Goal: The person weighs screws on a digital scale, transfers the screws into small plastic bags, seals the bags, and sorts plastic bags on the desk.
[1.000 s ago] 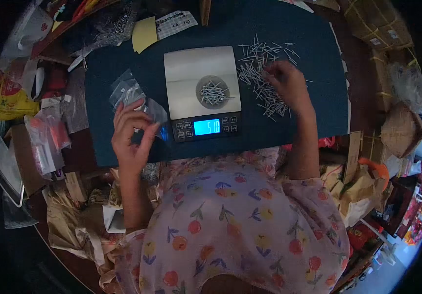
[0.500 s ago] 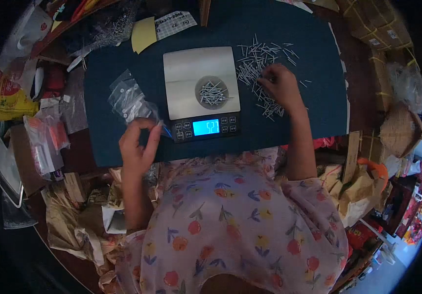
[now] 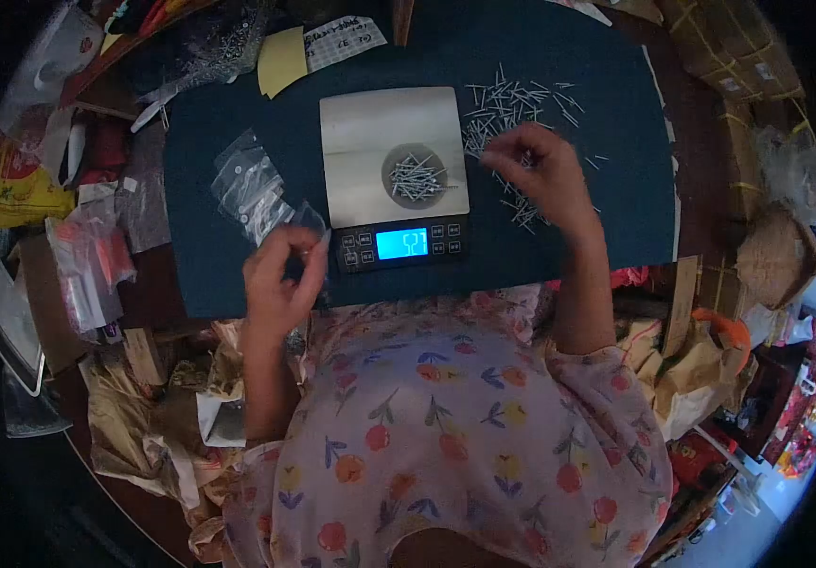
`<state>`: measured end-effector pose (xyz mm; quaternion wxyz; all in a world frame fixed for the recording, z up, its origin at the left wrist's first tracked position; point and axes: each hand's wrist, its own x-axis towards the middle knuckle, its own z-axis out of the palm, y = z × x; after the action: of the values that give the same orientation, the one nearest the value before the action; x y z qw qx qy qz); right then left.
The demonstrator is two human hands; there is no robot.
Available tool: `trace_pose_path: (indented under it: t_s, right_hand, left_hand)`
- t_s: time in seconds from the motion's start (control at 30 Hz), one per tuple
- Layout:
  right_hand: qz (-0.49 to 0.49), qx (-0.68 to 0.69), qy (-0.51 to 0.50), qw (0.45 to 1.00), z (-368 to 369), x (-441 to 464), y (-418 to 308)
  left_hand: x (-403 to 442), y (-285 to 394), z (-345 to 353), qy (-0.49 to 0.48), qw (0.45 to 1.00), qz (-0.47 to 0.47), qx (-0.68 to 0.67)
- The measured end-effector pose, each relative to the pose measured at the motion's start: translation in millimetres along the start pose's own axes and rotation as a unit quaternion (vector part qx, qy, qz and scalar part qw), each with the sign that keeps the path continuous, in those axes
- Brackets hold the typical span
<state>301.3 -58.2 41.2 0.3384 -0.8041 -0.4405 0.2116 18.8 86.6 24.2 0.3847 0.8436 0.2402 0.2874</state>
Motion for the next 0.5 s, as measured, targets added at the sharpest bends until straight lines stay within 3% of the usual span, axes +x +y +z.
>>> trace_pose_path:
  t_s: [0.1,0.2,0.5]
  right_hand:
    - [-0.102,0.048,0.019,0.993,12.0,-0.2,-10.2]
    - [-0.135,0.016,0.002,0.991,20.3,0.6,-6.8]
    - [-0.123,0.019,-0.011,0.992,37.0,-12.0,3.7]
  left_hand:
    - [1.6,1.3,1.9,-0.036,0.999,0.010,-0.012]
    - [6.1,5.9,0.5,-0.030,0.999,0.040,-0.017]
    - [4.0,4.3,3.6,0.032,0.999,0.020,-0.023]
